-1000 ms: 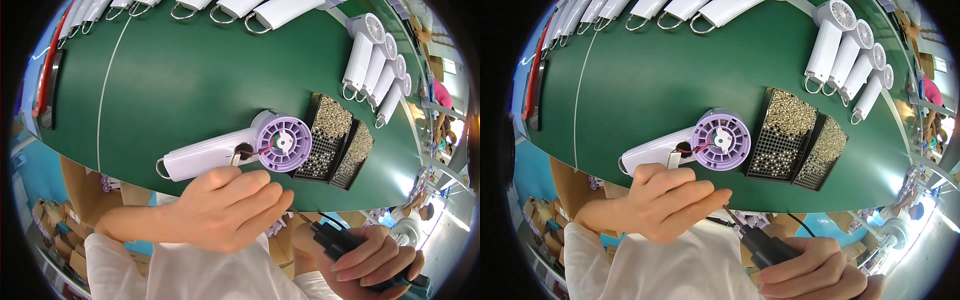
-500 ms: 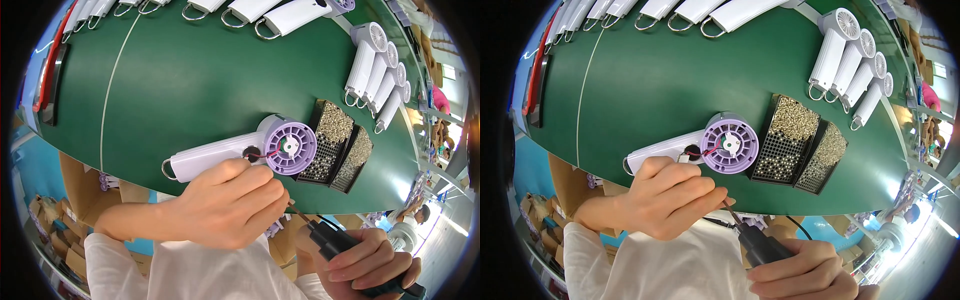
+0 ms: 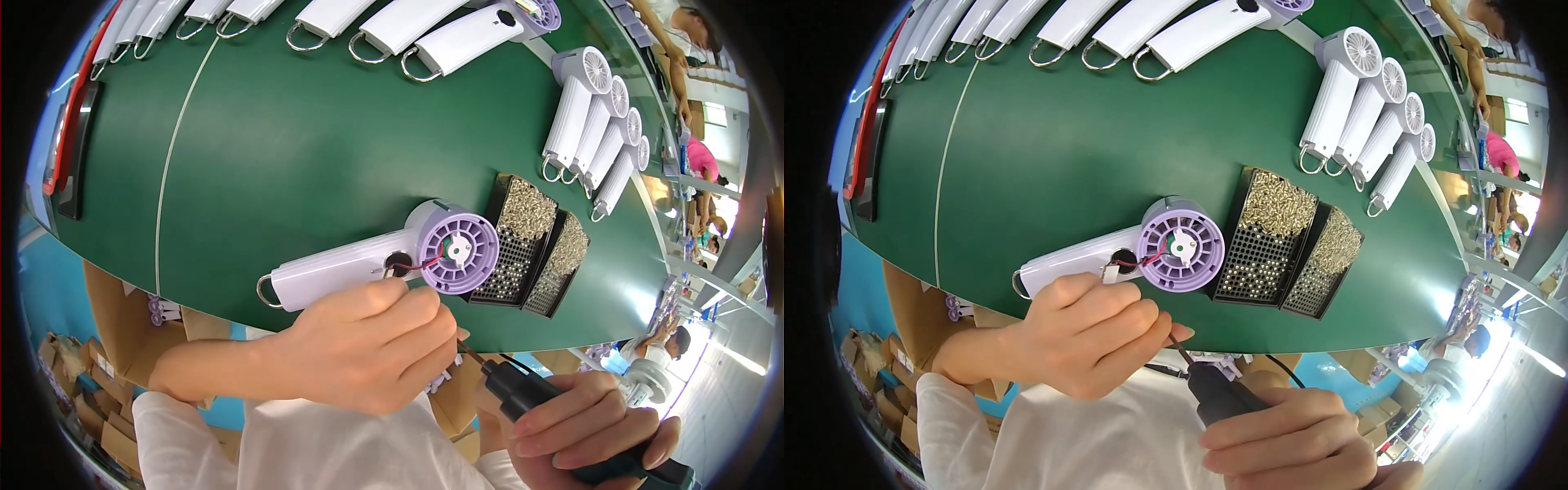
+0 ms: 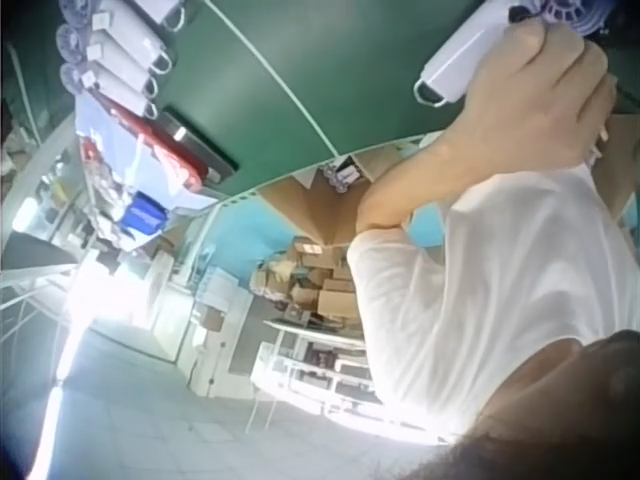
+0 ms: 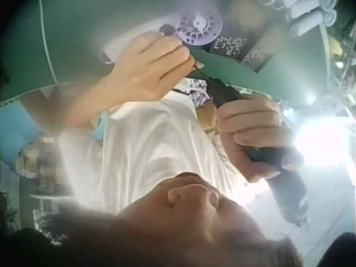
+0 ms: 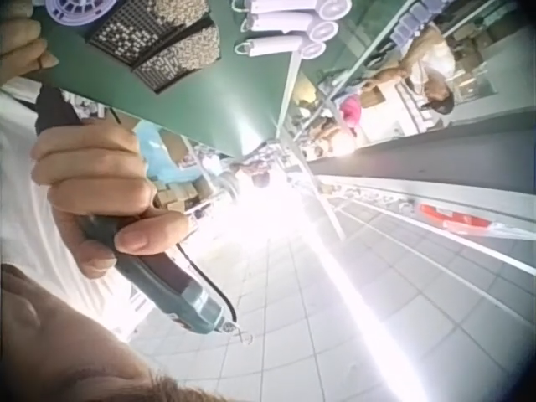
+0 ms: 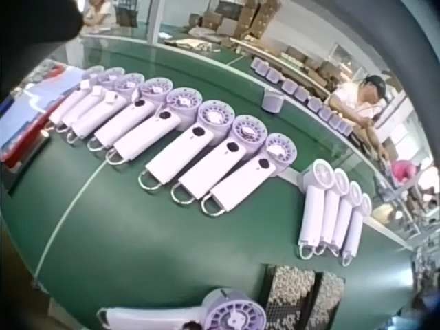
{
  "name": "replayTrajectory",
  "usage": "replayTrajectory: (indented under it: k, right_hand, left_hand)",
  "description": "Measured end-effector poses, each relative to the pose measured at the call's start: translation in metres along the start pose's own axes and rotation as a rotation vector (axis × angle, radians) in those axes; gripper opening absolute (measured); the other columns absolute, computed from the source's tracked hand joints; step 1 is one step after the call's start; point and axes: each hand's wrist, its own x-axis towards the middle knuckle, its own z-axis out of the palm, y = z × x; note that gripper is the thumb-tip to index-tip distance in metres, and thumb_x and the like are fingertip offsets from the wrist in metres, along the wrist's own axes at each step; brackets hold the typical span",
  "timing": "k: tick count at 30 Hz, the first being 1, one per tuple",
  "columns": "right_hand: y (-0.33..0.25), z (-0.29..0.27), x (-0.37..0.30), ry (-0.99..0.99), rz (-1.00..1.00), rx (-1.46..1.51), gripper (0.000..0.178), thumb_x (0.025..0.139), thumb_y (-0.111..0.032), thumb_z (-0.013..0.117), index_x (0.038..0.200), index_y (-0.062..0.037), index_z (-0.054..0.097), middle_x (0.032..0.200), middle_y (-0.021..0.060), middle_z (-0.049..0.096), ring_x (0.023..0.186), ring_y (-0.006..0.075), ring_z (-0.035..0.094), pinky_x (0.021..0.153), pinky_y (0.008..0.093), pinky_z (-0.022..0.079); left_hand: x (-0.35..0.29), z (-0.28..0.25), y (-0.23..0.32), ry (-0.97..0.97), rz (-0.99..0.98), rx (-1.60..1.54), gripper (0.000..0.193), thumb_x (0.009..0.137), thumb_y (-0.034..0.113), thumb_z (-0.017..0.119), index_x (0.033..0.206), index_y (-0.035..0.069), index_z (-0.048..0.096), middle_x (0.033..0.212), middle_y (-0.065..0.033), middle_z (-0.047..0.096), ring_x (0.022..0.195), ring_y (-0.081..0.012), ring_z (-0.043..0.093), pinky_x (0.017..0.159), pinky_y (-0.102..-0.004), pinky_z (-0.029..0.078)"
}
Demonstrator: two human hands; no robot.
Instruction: The person assembles handheld fans by securing fan housings with screws using an electric screwdriver.
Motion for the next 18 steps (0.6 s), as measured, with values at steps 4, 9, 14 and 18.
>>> replayTrajectory:
  k: [4, 9, 14, 18]
  right_hand:
    - [0.006, 0.007, 0.005, 0.063, -0.054, 0.03, 0.042, 0.098, -0.035, 0.039, 0.121, -0.0002, 0.043, 0.068, 0.0098, 0.047, 0.041, 0.0185, 0.046, 0.034, 0.0297, 0.046]
    - [0.011, 0.006, 0.023, 0.206, -0.132, -0.032, 0.042, 0.098, -0.037, 0.035, 0.105, 0.0023, 0.048, 0.061, 0.0107, 0.042, 0.035, 0.0204, 0.04, 0.027, 0.0331, 0.042]
    - [0.035, 0.02, 0.038, 0.182, -0.155, 0.057, 0.03, 0.091, -0.025, 0.045, 0.103, 0.0031, 0.042, 0.062, 0.0071, 0.041, 0.036, 0.0156, 0.037, 0.033, 0.0277, 0.036]
    - [0.042, 0.029, 0.041, 0.187, -0.093, -0.013, 0.029, 0.091, -0.025, 0.045, 0.104, 0.0012, 0.043, 0.061, 0.0072, 0.041, 0.035, 0.0158, 0.036, 0.032, 0.0286, 0.036]
  left_hand:
    - [0.004, -0.009, 0.0, 0.006, -0.143, -0.027, 0.028, 0.069, 0.026, 0.077, 0.083, 0.007, 0.062, 0.083, -0.0024, 0.057, 0.075, -0.0184, 0.052, 0.064, -0.0285, 0.036]
    - [-0.011, -0.021, -0.008, -0.207, -0.428, 0.056, 0.053, 0.063, 0.027, 0.079, 0.112, 0.018, 0.062, 0.113, -0.0109, 0.052, 0.092, -0.0281, 0.053, 0.074, -0.0364, 0.042]
    - [-0.018, -0.015, -0.016, -0.352, -0.271, 0.213, 0.056, 0.071, 0.012, 0.063, 0.123, 0.032, 0.059, 0.107, -0.0127, 0.053, 0.087, -0.0241, 0.054, 0.072, -0.0314, 0.044]
    - [-0.012, -0.024, -0.013, -0.427, -0.299, 0.166, 0.057, 0.07, 0.009, 0.059, 0.123, 0.03, 0.059, 0.102, -0.0106, 0.053, 0.072, -0.0172, 0.049, 0.061, -0.0264, 0.041]
